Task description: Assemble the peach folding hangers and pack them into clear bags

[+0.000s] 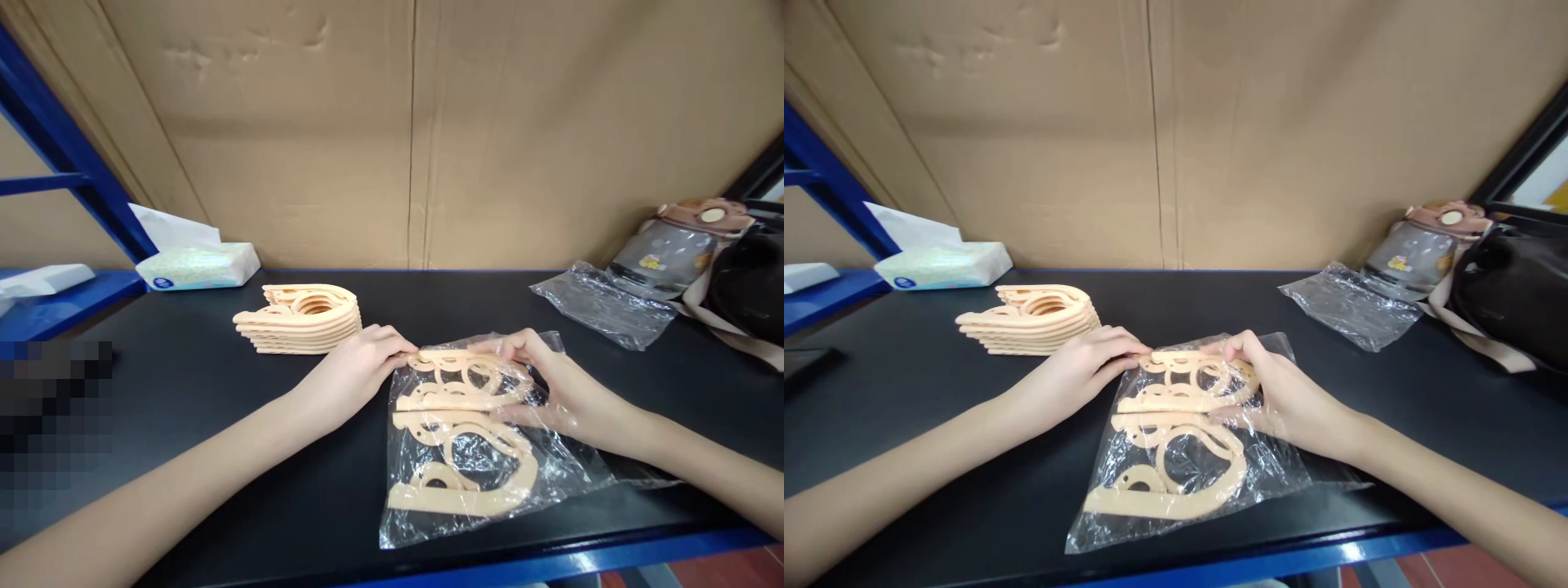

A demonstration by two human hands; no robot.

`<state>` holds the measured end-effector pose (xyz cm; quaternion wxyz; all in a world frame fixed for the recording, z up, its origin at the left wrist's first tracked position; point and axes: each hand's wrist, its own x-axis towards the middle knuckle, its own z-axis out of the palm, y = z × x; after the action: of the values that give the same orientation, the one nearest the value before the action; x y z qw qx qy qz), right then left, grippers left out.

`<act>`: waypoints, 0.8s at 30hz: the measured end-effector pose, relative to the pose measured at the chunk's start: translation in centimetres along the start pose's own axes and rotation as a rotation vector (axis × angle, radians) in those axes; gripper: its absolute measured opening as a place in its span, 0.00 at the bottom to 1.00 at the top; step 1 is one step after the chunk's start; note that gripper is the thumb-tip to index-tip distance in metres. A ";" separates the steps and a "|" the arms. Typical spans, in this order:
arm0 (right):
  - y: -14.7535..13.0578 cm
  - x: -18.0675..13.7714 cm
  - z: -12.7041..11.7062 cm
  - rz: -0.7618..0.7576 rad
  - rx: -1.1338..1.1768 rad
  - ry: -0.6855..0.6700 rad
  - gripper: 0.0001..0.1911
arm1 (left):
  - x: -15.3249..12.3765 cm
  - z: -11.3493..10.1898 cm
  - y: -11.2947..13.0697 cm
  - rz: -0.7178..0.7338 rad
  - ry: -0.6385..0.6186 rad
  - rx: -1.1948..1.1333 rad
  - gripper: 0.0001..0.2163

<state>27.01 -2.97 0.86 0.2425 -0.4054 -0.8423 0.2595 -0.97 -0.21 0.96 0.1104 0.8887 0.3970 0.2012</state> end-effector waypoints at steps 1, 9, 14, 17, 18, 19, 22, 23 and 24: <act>0.1 -0.1 -0.1 -0.006 -0.004 -0.012 0.21 | 0.0 0.0 0.1 -0.009 0.000 0.013 0.11; 1.0 -1.1 -0.7 0.007 -0.032 -0.097 0.27 | -0.5 0.2 0.6 0.079 0.005 0.047 0.15; 1.4 -0.8 0.5 -0.025 0.007 0.097 0.29 | -0.5 0.4 0.3 0.082 -0.059 0.014 0.16; 1.2 -0.9 0.6 -0.014 -0.047 0.100 0.29 | -0.5 0.5 0.1 0.094 -0.082 0.028 0.16; 1.1 -0.9 0.7 -0.009 -0.073 0.111 0.29 | -0.5 0.4 0.2 0.101 -0.093 0.031 0.17; 1.0 -0.9 0.7 -0.004 -0.099 0.131 0.30 | -0.5 0.5 0.2 0.110 -0.106 0.034 0.17; 0.8 -0.7 1.0 0.008 -0.167 0.179 0.31 | -0.3 0.5 0.6 0.130 -0.141 0.028 0.17; 0.7 -0.5 1.1 0.002 -0.179 0.185 0.32 | -0.2 0.5 0.7 0.130 -0.149 0.017 0.17; 0.7 -0.5 1.1 -0.012 -0.184 0.184 0.33 | -0.2 0.5 0.7 0.124 -0.148 -0.004 0.18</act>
<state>27.00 -3.21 -0.49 0.2818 -0.4429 -0.8393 0.1414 -0.41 -0.85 0.75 0.1285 0.9238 0.3316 0.1420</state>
